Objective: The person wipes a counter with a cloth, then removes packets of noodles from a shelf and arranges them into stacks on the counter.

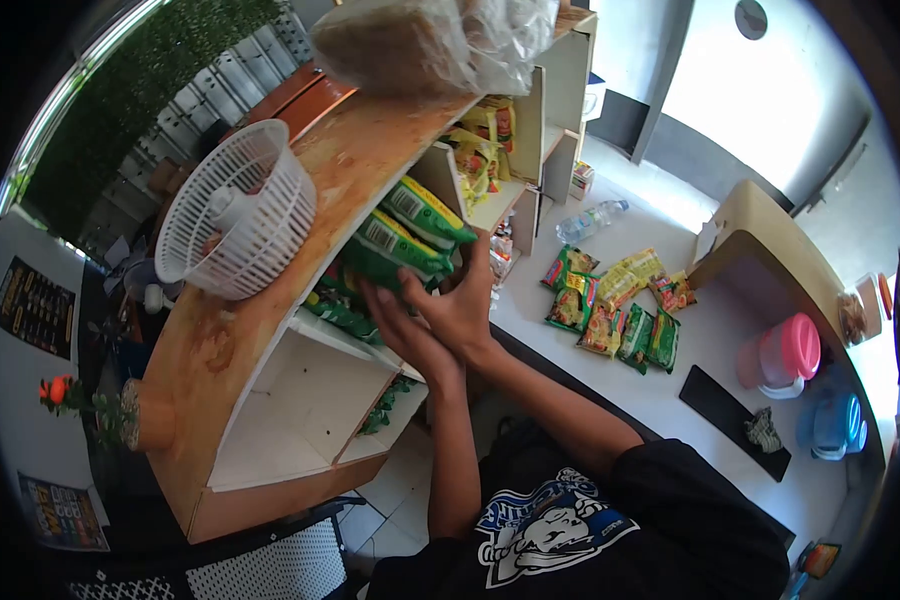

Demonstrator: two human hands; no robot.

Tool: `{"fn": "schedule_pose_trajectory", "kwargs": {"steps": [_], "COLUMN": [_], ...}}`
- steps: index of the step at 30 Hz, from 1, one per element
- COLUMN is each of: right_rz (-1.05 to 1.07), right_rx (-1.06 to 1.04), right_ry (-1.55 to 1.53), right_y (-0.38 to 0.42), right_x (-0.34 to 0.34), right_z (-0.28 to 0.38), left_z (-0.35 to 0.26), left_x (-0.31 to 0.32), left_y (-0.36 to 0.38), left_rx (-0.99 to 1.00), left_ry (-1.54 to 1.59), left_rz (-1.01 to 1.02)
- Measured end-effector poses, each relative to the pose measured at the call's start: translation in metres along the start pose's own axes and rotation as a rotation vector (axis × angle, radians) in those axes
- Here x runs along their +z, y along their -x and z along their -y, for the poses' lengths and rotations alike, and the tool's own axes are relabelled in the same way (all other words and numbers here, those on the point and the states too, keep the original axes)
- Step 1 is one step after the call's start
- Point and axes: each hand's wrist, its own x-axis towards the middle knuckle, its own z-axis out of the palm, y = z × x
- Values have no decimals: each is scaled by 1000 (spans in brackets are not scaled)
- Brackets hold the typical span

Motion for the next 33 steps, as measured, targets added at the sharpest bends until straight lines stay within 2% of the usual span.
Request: {"fn": "schedule_pose_trajectory", "kwargs": {"steps": [4,5,9,12,16,19,22,26,27,30,33], "right_rz": [-20,-20,155,232,256,162,71,-158,-254,-447,-652], "right_rx": [9,-1,-84,54,111,42,97,246,278,253,377], "right_ry": [-110,-133,102,179,332,391,462,617,570,823,636], "right_y": [23,28,37,39,41,54,67,82,86,113,122], "right_x": [-19,-27,-67,-90,-112,-131,-170,-238,-257,-335,-391], "right_z": [8,6,1,9,18,23,24,28,26,2,16], "left_z": [5,1,6,14,22,38,54,94,114,152,210], "left_x": [-7,-2,-8,-12,-11,-10,12,48,55,91,120], "left_y": [12,18,22,23,35,54,81,121,132,177,224], "left_rx": [11,-45,7,-1,34,12,-38,-225,-255,-448,-586], "left_ry": [-118,-45,-68,-27,-139,-281,-347,-361,-360,-292,-220], "left_rz": [49,8,94,154,208,352,527,815,887,1081,1252]}}
